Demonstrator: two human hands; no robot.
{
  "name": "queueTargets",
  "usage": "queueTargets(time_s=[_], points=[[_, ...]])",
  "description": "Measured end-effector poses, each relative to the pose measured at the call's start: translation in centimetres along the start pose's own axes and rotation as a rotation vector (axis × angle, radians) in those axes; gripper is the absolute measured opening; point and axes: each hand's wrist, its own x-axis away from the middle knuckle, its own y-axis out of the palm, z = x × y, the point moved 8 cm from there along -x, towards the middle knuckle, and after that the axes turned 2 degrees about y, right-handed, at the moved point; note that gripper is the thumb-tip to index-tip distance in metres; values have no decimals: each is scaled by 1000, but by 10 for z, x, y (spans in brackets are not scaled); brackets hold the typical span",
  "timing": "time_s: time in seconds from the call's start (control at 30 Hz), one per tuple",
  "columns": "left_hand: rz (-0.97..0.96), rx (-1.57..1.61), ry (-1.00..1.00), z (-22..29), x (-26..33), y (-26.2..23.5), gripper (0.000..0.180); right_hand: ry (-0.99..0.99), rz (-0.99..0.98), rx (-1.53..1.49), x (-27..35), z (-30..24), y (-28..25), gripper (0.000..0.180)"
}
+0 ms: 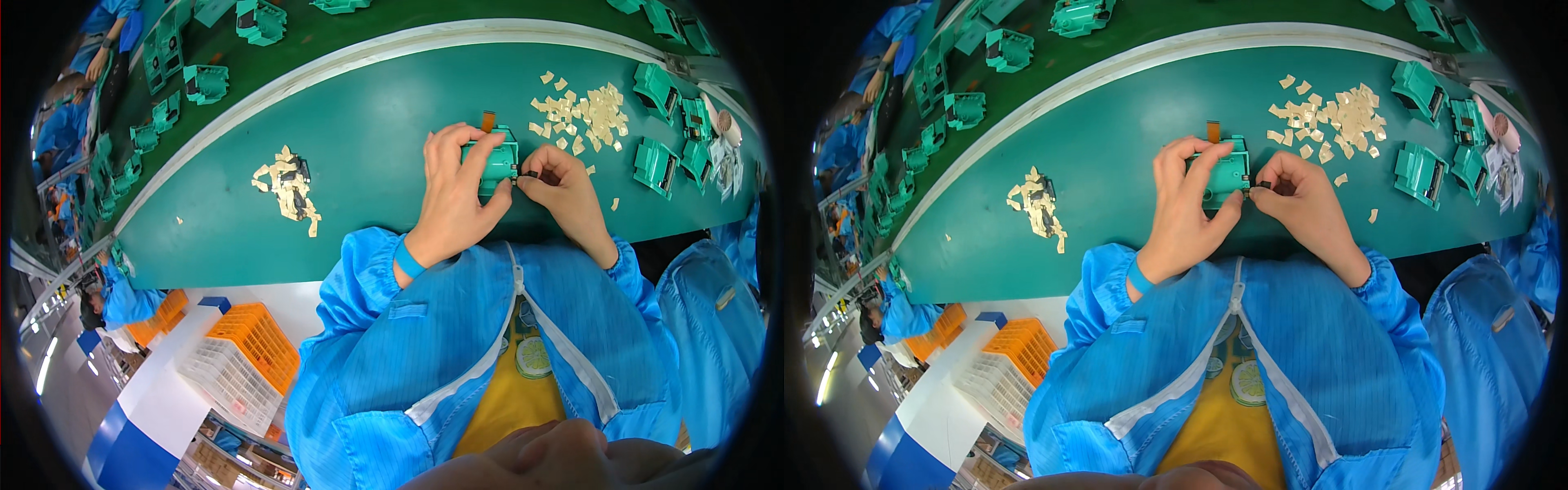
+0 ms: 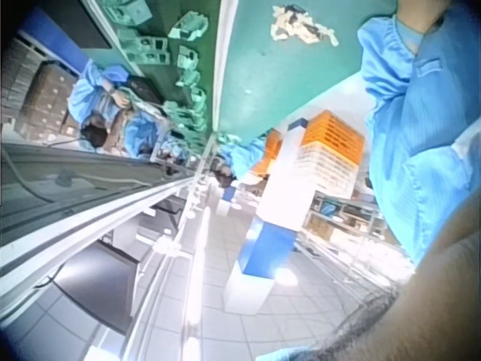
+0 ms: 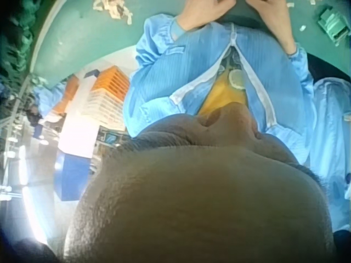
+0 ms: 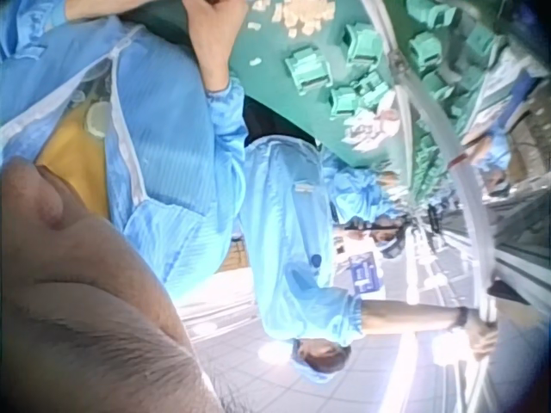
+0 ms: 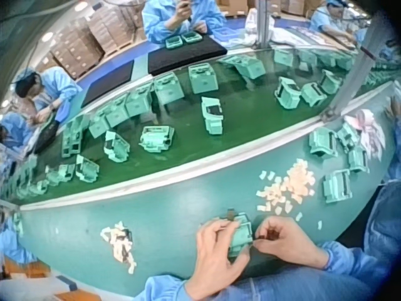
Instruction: The person assembles small gold components into green plastic housings by hand on a production line.
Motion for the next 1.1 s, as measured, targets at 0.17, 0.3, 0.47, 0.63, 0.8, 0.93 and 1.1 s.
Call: queueTargets(time_s=[0.17, 0.3, 0.47, 0.63, 0.8, 0.93, 1.1], points=[[-19, -15, -9, -1, 2, 2, 58, 13, -6, 29, 0, 5, 0, 18], [-10, -20, -19, -5, 2, 2, 58, 21, 6, 41, -3, 2, 1, 17], [-41, -37, -7, 1, -4, 4, 57, 16, 9, 119, -2, -2, -5, 18], [-46, -59, -54, -2, -2, 3, 55, 40, 96, 413, 12, -26, -12, 24], [-47, -57, -44, -1, -1, 5, 55, -11, 181, 558, 19, -31, -15, 35], [-50, -70, -46, 0, 0, 7, 55, -111, 277, 546, 20, -34, -22, 33], [-39, -80, -36, 0, -1, 7, 55, 31, 92, 293, 10, -16, -21, 23]])
